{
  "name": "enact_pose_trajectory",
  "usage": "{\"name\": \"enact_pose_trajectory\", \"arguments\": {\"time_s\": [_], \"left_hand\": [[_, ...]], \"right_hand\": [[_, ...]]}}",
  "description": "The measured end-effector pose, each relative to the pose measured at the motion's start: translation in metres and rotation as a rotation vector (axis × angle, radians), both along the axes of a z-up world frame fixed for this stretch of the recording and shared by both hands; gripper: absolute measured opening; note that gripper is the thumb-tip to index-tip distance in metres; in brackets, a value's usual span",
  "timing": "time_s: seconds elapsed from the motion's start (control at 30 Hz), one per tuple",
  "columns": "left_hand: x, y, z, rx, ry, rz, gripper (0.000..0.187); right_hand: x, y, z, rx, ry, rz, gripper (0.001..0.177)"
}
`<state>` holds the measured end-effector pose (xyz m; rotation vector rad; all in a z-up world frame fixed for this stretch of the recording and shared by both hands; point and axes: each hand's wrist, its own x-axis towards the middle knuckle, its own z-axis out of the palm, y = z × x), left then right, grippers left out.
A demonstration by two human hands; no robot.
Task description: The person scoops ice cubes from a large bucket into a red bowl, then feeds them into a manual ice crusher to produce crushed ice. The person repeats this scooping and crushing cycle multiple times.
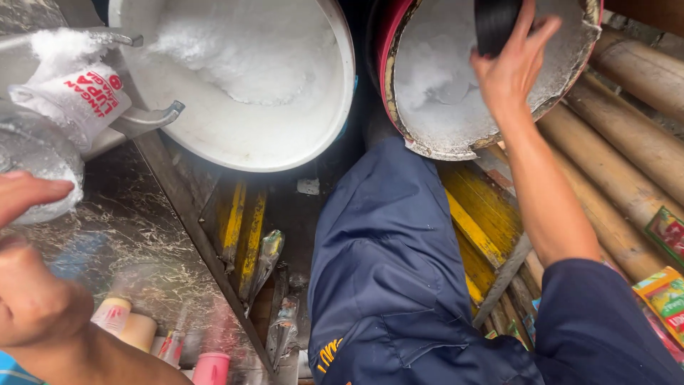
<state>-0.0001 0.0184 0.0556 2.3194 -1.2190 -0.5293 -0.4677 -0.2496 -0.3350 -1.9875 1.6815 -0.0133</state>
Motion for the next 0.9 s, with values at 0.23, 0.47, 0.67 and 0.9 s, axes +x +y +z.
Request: {"name": "enact_pose_trajectory", "arguments": {"time_s": [0.23, 0.47, 0.67, 0.9], "left_hand": [[0.008, 0.016, -0.002, 0.039, -0.051, 0.025, 0.035], [0.003, 0.02, -0.008, 0.039, -0.023, 0.022, 0.035], [0.002, 0.029, 0.001, 0.052, -0.029, 0.026, 0.035], [-0.001, 0.018, -0.003, 0.016, -0.039, 0.002, 0.035]], "right_hand": [[0.095, -0.012, -0.176, -0.368, 0.057, -0.39, 0.086], [-0.012, 0.002, -0.129, 0.109, -0.226, 0.254, 0.1], [-0.007, 0.005, -0.064, 0.198, -0.221, 0.228, 0.093], [0.008, 0.029, -0.109, 0.672, -0.288, -0.329, 0.078]]}}
